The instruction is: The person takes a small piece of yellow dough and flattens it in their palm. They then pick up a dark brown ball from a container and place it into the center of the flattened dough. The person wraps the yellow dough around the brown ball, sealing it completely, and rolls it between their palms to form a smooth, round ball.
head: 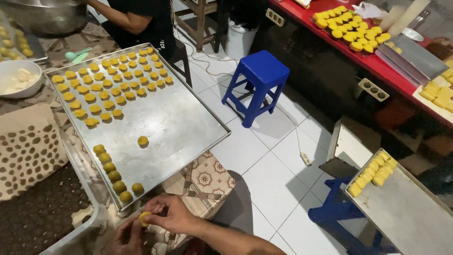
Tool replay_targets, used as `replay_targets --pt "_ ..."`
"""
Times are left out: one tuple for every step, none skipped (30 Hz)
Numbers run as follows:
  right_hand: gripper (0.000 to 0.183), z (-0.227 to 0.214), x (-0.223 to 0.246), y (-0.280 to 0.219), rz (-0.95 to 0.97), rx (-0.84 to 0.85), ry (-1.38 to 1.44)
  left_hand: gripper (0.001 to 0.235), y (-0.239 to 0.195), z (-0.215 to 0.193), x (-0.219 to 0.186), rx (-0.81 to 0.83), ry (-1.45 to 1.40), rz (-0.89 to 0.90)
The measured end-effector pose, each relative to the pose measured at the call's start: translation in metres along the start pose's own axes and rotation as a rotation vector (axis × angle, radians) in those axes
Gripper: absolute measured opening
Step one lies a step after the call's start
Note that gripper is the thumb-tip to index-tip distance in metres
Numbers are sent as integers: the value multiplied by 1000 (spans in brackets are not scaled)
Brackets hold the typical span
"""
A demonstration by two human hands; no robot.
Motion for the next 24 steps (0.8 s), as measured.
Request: replay_targets --pt "21 0 0 0 1 -2 2 28 -4 5 0 2 2 1" --pt "23 -1 0 0 -1 2 13 24 -8 9 1 -32 -219 -9" --pt "24 -1 -1 -1 -4 6 25 21 -12 14 1 -66 -440 -20" --pt "24 -1 0 -1 -2 4 27 21 -14 12 -2 -64 -437 -20" --pt "21 -2 1 -1 4 14 40 19 -16 10 -5 -80 -361 17" --pt "18 -2 2 -1 8 23 53 17 -17 8 -9 -96 -285 55" --pt "18 -4 3 -1 9 20 55 17 -14 11 -1 -94 -283 57" --pt "20 -5 3 -1 6 34 46 20 -12 14 8 -62 -344 46" --pt "21 -6 4 -1 4 47 38 22 -9 17 16 -31 -405 35" --pt "21 -6 4 0 5 46 40 22 -9 17 13 -30 -403 36" --pt "24 -7 3 0 -5 53 14 24 -9 16 11 -38 -371 -2" --pt "27 -8 3 0 -15 60 -11 26 -9 15 9 -46 -338 -41" --pt "27 -8 7 -1 -13 59 -9 26 -10 16 11 -45 -336 -41" --pt "26 -8 10 -2 18 64 37 23 -10 18 13 -42 -413 -42" --pt "26 -8 13 -3 49 68 83 20 -10 19 16 -39 -489 -43" --pt "26 -8 9 -2 50 67 84 20 -13 15 6 -39 -488 -43" --pt "25 -8 5 -1 16 78 75 22 -16 10 -3 -29 -412 -67" --pt "25 -8 2 -1 -18 90 66 24 -19 5 -12 -20 -337 -91" --pt "25 -9 3 0 -18 89 67 24 -18 6 -11 -19 -335 -91" --pt "24 -8 4 -1 -13 90 76 23 -18 6 -10 -24 -329 -55" --pt "24 -8 4 -1 -9 90 84 23 -17 6 -9 -29 -324 -19" --pt "24 -9 8 -1 -8 91 86 23 -17 6 -11 -30 -322 -19" --pt "23 -10 12 -2 -14 92 114 23 -17 6 -13 -43 -330 -16" --pt "21 -11 16 -2 -20 92 141 22 -17 6 -15 -55 -339 -14"
Point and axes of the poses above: each hand's wrist, its own y-axis towards the middle knuckle, its own z-axis out of the palm, x = y × z, the point moved 1 cm from there along y, towards the middle knuckle, and after that the axes turned 10 degrees about -x, right-handed, at the moved point
